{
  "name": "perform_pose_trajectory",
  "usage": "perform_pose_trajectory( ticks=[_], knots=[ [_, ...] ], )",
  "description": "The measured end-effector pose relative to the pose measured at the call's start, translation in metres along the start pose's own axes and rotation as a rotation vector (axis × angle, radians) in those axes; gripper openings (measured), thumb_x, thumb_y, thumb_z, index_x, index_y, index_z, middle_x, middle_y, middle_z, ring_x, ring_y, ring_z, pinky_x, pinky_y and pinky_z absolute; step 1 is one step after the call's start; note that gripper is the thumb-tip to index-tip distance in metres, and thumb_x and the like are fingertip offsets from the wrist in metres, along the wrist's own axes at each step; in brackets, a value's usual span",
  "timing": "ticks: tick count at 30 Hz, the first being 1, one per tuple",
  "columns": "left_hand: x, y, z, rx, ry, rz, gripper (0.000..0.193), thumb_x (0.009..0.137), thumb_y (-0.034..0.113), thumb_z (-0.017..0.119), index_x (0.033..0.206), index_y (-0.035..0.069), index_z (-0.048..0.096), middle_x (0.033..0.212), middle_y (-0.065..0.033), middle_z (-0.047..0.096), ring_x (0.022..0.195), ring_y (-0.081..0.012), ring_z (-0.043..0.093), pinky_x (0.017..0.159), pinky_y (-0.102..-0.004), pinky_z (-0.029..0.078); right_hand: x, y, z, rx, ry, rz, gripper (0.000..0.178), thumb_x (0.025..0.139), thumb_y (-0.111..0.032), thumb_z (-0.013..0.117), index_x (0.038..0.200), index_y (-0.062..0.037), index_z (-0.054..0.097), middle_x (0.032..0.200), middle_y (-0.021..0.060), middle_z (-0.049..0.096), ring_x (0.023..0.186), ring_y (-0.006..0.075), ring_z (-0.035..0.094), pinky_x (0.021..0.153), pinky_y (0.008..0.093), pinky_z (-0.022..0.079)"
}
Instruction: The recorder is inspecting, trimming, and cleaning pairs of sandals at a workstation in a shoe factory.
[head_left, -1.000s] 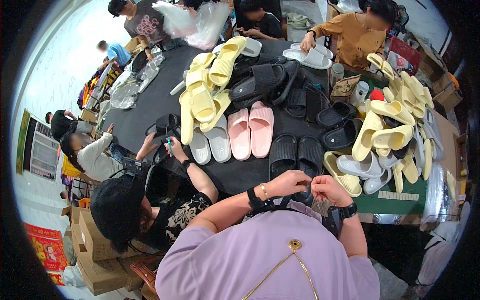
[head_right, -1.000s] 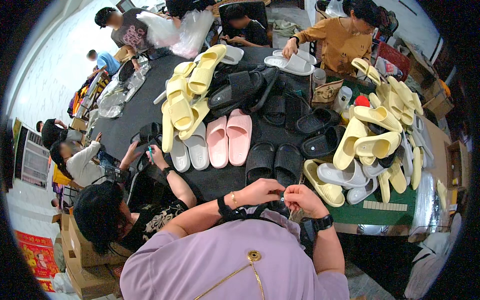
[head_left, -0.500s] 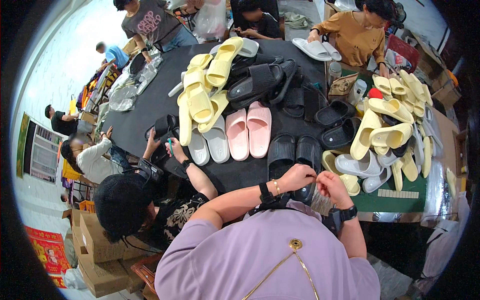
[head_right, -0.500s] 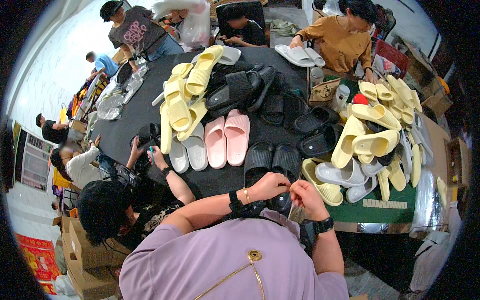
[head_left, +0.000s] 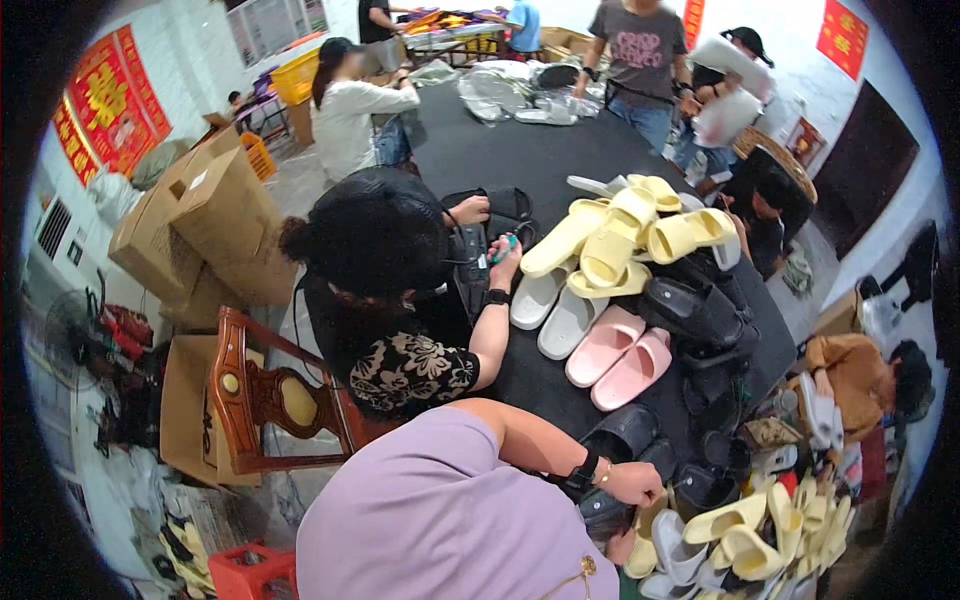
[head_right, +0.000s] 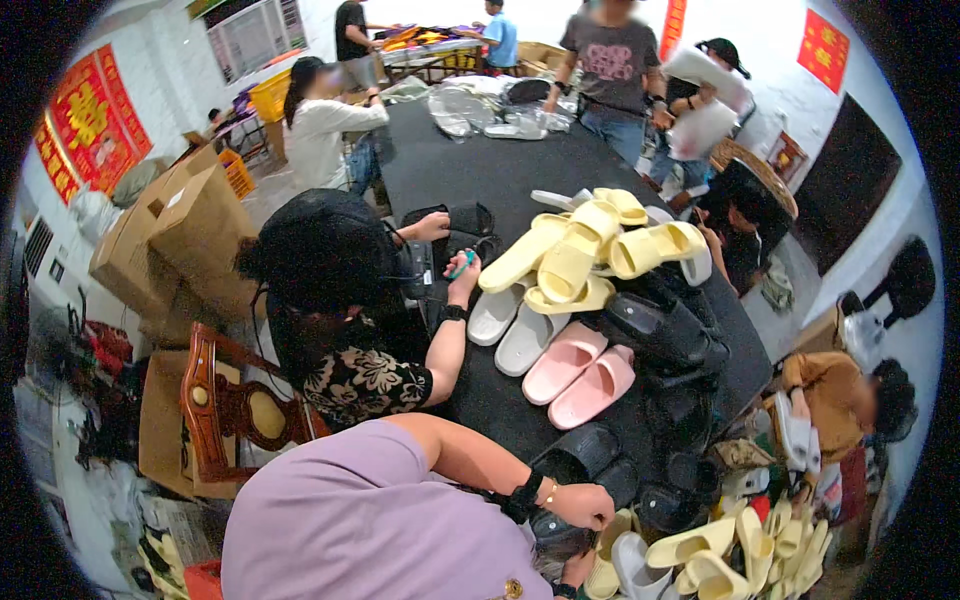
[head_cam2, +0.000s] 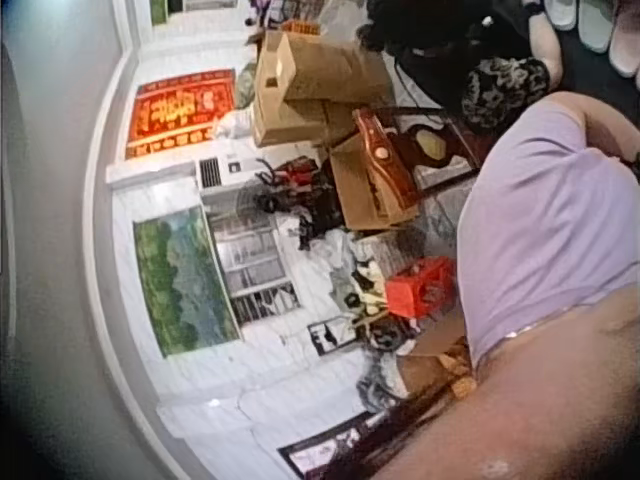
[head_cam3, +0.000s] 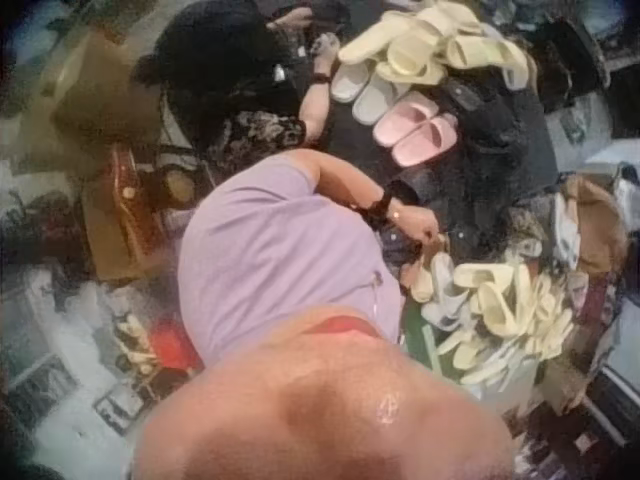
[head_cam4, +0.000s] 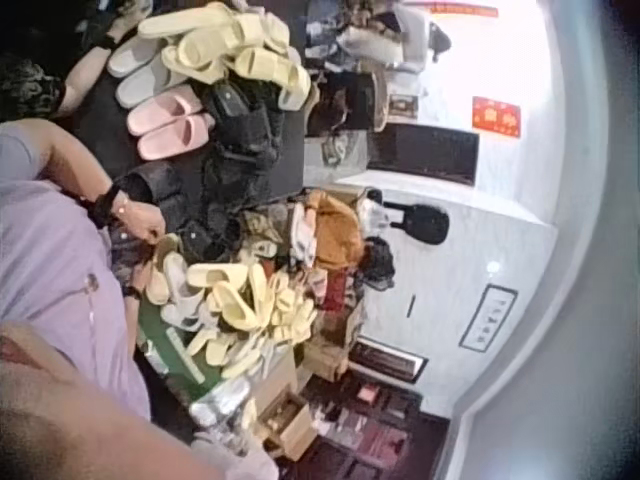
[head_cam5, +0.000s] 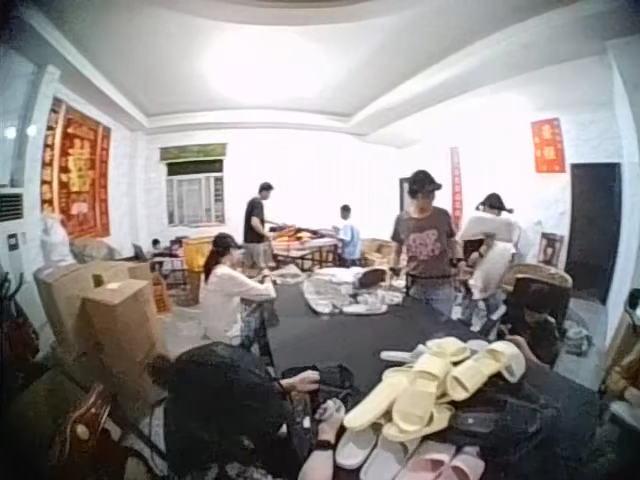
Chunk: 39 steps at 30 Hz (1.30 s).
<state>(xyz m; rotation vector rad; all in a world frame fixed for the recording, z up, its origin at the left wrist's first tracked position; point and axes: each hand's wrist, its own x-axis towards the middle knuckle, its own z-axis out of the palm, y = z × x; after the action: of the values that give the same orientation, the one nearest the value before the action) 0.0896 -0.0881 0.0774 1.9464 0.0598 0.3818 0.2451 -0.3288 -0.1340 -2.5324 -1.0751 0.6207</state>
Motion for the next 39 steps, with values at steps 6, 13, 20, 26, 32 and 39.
perform_pose_trajectory(
  ticks=[6, 13, 20, 26, 32, 39],
  knots=[
    [-0.010, -0.003, -0.004, -0.060, 0.067, 0.064, 0.009, 0.067, 0.008, 0.065, 0.072, 0.001, 0.066, 0.068, -0.0140, 0.065, 0.064, -0.0271, 0.063, 0.059, -0.0375, 0.049, 0.013, 0.007, 0.002, 0.228, -0.072, -0.208, 0.039, 0.088, -0.028, 0.050, 0.103, 0.0073, 0.059, 0.102, 0.0329, 0.061, 0.094, 0.0473, 0.057, 0.082, 0.0484, 0.046],
    [-0.014, 0.004, -0.005, -0.142, 0.124, 0.090, 0.010, 0.069, 0.009, 0.066, 0.073, 0.000, 0.065, 0.069, -0.0137, 0.064, 0.063, -0.0237, 0.062, 0.060, -0.0359, 0.048, 0.010, 0.005, 0.014, 0.051, 0.152, -0.160, 0.038, 0.089, -0.026, 0.049, 0.101, 0.0081, 0.059, 0.100, 0.0337, 0.060, 0.093, 0.0472, 0.057, 0.081, 0.0482, 0.045],
    [-0.005, 0.012, -0.007, -0.281, 0.020, -0.031, 0.019, 0.086, 0.018, 0.060, 0.092, 0.000, 0.060, 0.078, -0.0120, 0.063, 0.073, -0.0198, 0.059, 0.064, -0.0355, 0.048, 0.004, -0.008, 0.004, -0.008, 0.043, 0.062, 0.048, 0.090, -0.013, 0.048, 0.133, 0.0075, 0.043, 0.130, 0.0301, 0.050, 0.120, 0.0439, 0.046, 0.101, 0.0452, 0.036],
    [-0.008, 0.042, -0.015, -0.547, -0.201, -0.158, 0.017, 0.095, 0.017, 0.051, 0.089, 0.002, 0.054, 0.073, -0.0049, 0.061, 0.068, -0.0116, 0.062, 0.062, -0.0288, 0.051, -0.017, -0.035, -0.004, 0.292, 0.169, -0.023, 0.029, 0.088, -0.016, 0.051, 0.108, 0.0033, 0.058, 0.104, 0.0283, 0.061, 0.096, 0.0460, 0.057, 0.081, 0.0475, 0.045],
    [-0.002, 0.046, -0.056, -0.636, 0.112, -0.310, 0.019, 0.098, 0.021, 0.051, 0.092, 0.003, 0.054, 0.074, -0.0042, 0.062, 0.069, -0.0121, 0.063, 0.063, -0.0259, 0.051, -0.013, -0.031, -0.005, 0.085, 0.259, 0.108, 0.019, 0.086, -0.016, 0.054, 0.090, 0.0022, 0.060, 0.088, 0.0279, 0.063, 0.087, 0.0470, 0.058, 0.076, 0.0519, 0.046],
    [-0.008, 0.026, -0.089, -0.589, 0.449, -0.349, 0.017, 0.096, 0.018, 0.052, 0.094, 0.002, 0.058, 0.070, -0.0030, 0.061, 0.062, -0.0075, 0.057, 0.058, -0.0205, 0.046, -0.011, -0.152, -0.134, 1.025, 0.137, 0.143, 0.025, 0.098, -0.021, 0.051, 0.103, -0.0022, 0.066, 0.060, -0.0027, 0.049, 0.051, 0.0040, 0.041, 0.046, 0.0210, 0.029]
  ],
)
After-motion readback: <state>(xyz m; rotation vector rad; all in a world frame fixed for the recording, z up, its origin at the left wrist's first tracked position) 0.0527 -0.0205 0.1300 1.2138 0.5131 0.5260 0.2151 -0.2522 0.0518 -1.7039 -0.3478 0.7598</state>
